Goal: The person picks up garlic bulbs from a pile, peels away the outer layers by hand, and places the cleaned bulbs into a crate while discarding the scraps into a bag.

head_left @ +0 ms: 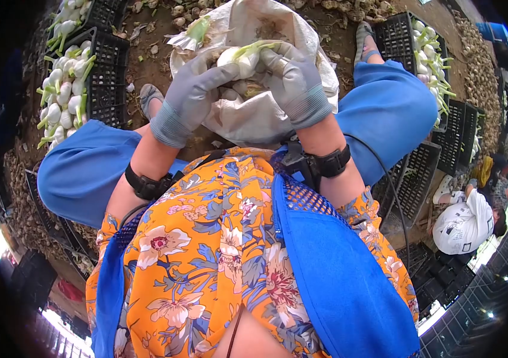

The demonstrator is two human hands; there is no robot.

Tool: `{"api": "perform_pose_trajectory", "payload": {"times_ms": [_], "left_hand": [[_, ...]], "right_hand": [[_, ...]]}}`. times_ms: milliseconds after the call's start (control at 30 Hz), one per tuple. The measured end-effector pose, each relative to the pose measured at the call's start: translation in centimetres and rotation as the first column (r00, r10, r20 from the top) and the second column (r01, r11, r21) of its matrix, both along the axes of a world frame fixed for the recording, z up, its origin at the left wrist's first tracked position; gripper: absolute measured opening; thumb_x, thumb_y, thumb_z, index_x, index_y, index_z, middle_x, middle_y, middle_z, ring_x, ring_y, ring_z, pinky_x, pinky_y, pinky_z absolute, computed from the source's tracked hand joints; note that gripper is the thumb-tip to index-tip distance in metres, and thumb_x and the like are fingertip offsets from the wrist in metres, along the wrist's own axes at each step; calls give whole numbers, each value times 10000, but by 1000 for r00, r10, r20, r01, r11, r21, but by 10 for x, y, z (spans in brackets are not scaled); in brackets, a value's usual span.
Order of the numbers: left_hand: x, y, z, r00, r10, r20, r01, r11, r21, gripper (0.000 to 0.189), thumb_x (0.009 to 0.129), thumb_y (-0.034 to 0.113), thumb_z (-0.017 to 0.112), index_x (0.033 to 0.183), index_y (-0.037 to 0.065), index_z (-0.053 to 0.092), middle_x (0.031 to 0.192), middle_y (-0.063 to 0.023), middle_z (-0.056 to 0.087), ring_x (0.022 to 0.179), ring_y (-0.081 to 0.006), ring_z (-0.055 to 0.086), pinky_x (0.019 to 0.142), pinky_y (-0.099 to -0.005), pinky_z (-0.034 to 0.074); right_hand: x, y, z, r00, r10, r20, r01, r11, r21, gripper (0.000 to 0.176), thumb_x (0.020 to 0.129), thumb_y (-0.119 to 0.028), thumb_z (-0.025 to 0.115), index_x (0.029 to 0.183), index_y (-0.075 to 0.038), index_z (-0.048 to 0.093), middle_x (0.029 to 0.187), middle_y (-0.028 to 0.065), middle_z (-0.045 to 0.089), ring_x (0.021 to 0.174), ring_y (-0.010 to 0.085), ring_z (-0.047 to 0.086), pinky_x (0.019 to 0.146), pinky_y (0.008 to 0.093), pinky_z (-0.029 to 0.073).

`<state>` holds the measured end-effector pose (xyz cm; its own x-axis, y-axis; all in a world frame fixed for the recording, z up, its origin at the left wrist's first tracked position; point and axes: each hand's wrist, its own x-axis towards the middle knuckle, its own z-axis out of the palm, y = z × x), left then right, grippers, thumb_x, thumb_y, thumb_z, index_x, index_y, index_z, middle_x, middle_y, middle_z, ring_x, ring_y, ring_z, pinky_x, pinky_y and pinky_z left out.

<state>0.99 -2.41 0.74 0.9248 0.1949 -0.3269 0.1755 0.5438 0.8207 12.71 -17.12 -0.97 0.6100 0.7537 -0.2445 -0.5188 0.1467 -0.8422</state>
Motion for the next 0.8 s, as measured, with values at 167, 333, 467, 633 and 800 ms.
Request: {"api": "perform_pose_trajectory", "payload": {"times_ms": [167,333,467,633,800], "left_hand": [[1,-2,5,998,17,56,-11,995,-100,412,901,143,573,1259,-41,481,1053,-91,625,838,-132,619,693,-243,503],[-1,-1,6,998,-37,55,42,996,-84,448,902,173,571,1284,-32,458,1067,-85,623,858,-123,609,710,-241,491],[1,3,-1,997,-72,-42,75,995,63,499,900,210,577,1324,-11,433,1096,-74,614,900,-110,599,725,-235,482],[1,-3,2,997,-54,-63,60,994,89,506,888,225,595,1312,-4,440,1065,-58,611,886,-107,598,709,-227,482],[1,0,1,995,-101,-21,102,994,27,542,866,242,610,1312,-11,434,1064,-62,609,882,-111,597,728,-233,484]], "right_hand": [[8,-1,-14,958,-173,-228,195,977,80,168,959,-116,501,1069,-9,568,895,72,632,775,146,609,701,265,530],[25,-5,13,980,-88,181,148,923,-354,244,959,-184,536,1130,-14,571,1013,76,626,829,125,587,695,257,506],[7,0,8,897,122,424,-62,986,-154,418,841,-76,687,1234,-52,546,967,45,627,915,106,592,851,241,481],[4,7,4,935,60,350,-33,996,-82,250,861,-43,655,1100,21,617,965,59,676,867,96,625,783,228,519],[-4,4,5,998,-23,63,23,1000,-1,167,894,-35,599,1053,18,612,959,68,665,854,97,625,761,229,525]]}}
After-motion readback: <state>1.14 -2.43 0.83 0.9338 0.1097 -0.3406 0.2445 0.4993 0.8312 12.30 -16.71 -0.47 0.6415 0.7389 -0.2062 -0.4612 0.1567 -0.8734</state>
